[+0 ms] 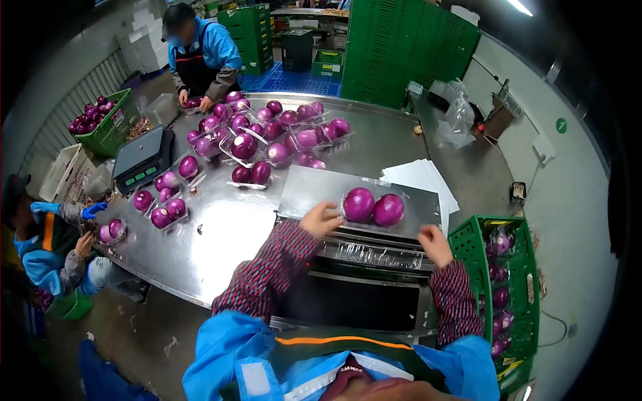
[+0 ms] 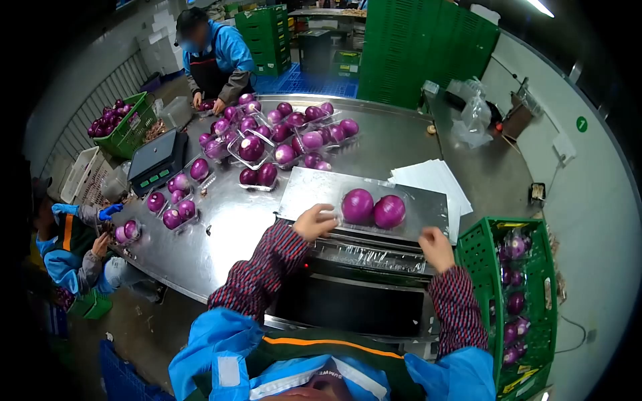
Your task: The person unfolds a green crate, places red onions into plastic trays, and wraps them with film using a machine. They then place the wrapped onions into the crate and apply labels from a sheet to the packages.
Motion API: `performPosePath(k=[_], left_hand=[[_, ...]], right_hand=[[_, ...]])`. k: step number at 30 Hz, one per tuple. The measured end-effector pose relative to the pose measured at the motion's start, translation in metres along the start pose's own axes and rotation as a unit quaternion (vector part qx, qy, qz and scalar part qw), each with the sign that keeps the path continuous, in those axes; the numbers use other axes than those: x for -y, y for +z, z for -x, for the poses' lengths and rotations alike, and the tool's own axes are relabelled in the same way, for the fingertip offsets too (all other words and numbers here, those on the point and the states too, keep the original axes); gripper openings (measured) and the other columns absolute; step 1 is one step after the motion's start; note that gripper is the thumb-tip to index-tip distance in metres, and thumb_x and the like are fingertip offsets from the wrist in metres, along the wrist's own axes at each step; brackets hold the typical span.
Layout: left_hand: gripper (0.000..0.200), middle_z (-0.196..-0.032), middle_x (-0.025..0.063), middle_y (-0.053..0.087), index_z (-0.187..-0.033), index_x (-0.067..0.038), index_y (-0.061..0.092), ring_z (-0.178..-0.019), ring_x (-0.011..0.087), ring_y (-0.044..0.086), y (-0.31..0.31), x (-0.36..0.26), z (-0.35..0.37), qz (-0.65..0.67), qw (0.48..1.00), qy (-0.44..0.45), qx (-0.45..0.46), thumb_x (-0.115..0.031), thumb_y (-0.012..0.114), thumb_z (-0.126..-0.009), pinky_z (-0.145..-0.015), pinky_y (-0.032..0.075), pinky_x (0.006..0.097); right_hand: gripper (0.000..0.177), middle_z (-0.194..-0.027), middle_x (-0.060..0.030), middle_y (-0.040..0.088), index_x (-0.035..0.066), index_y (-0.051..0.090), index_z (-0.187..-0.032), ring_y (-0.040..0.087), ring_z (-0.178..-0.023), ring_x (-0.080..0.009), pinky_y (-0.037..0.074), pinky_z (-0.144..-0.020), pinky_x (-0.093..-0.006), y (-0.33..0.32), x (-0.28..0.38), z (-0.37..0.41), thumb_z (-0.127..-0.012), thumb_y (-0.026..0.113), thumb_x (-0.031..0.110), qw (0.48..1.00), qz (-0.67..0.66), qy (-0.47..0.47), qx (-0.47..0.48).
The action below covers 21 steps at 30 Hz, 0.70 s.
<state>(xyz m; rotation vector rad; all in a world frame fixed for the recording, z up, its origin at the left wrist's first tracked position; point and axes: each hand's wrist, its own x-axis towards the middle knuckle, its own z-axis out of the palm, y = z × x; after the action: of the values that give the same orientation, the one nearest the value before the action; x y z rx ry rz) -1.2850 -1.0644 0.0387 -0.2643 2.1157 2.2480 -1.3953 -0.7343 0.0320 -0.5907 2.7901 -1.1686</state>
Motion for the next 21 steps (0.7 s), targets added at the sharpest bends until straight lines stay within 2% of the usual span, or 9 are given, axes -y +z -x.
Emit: performPosePath(k=[2, 3, 4, 11, 14, 15, 16, 19, 21], left_hand=[[0.042, -0.099, 0.0178, 0.058, -0.111, -0.001, 0.045, -0.085, 0.0262, 0.057, -0.002, 0.0, 0.039, -0.32, 0.928, 0.139, -0.133, -0.014, 0.063, -0.075, -0.07, 0.046, 0.0313], [0.038, -0.089, 0.0144, 0.058, -0.103, -0.003, 0.053, -0.082, 0.0268, 0.053, -0.005, 0.0, 0.057, -0.471, 0.818, 0.256, -0.208, -0.012, 0.066, -0.069, -0.071, 0.042, 0.0334], [0.03, -0.082, 0.0119, 0.057, -0.092, -0.004, 0.059, -0.085, 0.0262, 0.048, -0.003, -0.007, 0.073, -0.569, 0.749, 0.215, -0.262, -0.014, 0.068, -0.065, -0.073, 0.037, 0.0369], [0.038, -0.068, 0.0142, 0.06, -0.066, -0.005, 0.066, -0.077, 0.0288, 0.054, 0.014, 0.019, 0.049, -0.651, 0.745, 0.027, -0.14, -0.042, 0.059, -0.073, -0.075, 0.04, 0.0403], [0.027, -0.065, 0.0094, 0.059, -0.068, -0.002, 0.062, -0.055, 0.0212, 0.052, -0.006, 0.013, 0.049, -0.374, 0.921, 0.002, -0.113, -0.029, 0.058, -0.074, -0.057, 0.043, 0.0316], [0.025, -0.063, 0.007, 0.057, -0.07, -0.001, 0.06, -0.05, 0.018, 0.05, -0.015, 0.003, 0.062, -0.253, 0.964, -0.027, -0.073, -0.026, 0.058, -0.074, -0.05, 0.042, 0.0277], [0.022, -0.059, 0.0046, 0.053, -0.066, -0.003, 0.056, -0.047, 0.0162, 0.046, -0.032, 0.015, 0.072, -0.112, 0.988, -0.099, -0.035, -0.022, 0.055, -0.077, -0.045, 0.038, 0.0279], [0.028, -0.053, 0.0011, 0.042, -0.056, -0.01, 0.041, -0.044, 0.0125, 0.038, -0.047, 0.027, 0.124, 0.323, 0.912, -0.182, 0.173, -0.016, 0.047, -0.083, -0.038, 0.031, 0.0285], [0.034, -0.055, 0.0038, 0.044, -0.054, -0.013, 0.035, -0.045, 0.0153, 0.04, -0.021, 0.0, 0.142, 0.525, 0.792, -0.198, 0.24, -0.02, 0.043, -0.086, -0.041, 0.034, 0.0296]], right_hand=[[0.026, -0.077, -0.0134, 0.057, 0.006, 0.063, -0.077, 0.053, -0.076, -0.0289, 0.04, -0.065, -0.0421, -0.026, 0.021, 0.04, -0.072, 0.059, 0.031, 0.97, 0.237, 0.001, -0.057], [0.031, -0.071, -0.0127, 0.055, 0.008, 0.064, -0.069, 0.051, -0.075, -0.0298, 0.037, -0.065, -0.0425, -0.028, 0.024, 0.05, -0.071, 0.059, 0.038, 0.921, 0.382, -0.001, -0.081], [0.035, -0.07, -0.0124, 0.055, 0.008, 0.065, -0.067, 0.05, -0.076, -0.0293, 0.035, -0.066, -0.0423, -0.024, 0.023, 0.051, -0.07, 0.058, 0.042, 0.924, 0.376, -0.002, -0.064], [0.03, -0.073, -0.0144, 0.06, 0.004, 0.063, -0.067, 0.057, -0.065, -0.0251, 0.043, -0.059, -0.0342, 0.023, 0.009, 0.036, -0.072, 0.06, 0.034, 0.98, 0.191, 0.016, 0.06], [0.018, -0.055, -0.0041, 0.055, 0.002, 0.059, -0.066, 0.049, -0.045, -0.0122, 0.038, -0.043, -0.0232, 0.004, 0.01, 0.039, -0.074, 0.061, 0.018, 0.98, -0.158, 0.063, 0.106], [0.015, -0.049, 0.0027, 0.046, 0.003, 0.055, -0.07, 0.038, -0.039, -0.0056, 0.027, -0.035, -0.0195, -0.021, 0.024, 0.049, -0.077, 0.059, 0.015, 0.868, -0.366, 0.261, 0.21], [0.016, -0.049, 0.003, 0.042, 0.004, 0.052, -0.069, 0.033, -0.038, -0.0043, 0.023, -0.034, -0.0188, -0.03, 0.026, 0.065, -0.08, 0.056, 0.015, 0.83, -0.433, 0.292, 0.196], [0.024, -0.052, 0.001, 0.04, 0.007, 0.042, -0.064, 0.026, -0.035, -0.0042, 0.02, -0.032, -0.0177, -0.037, 0.019, 0.12, -0.086, 0.047, 0.017, 0.585, -0.684, 0.402, 0.167], [0.027, -0.045, 0.0001, 0.033, 0.008, 0.037, -0.062, 0.031, -0.034, -0.007, 0.025, -0.031, -0.0177, -0.056, 0.043, 0.133, -0.088, 0.036, 0.013, 0.439, -0.809, 0.263, 0.291]])
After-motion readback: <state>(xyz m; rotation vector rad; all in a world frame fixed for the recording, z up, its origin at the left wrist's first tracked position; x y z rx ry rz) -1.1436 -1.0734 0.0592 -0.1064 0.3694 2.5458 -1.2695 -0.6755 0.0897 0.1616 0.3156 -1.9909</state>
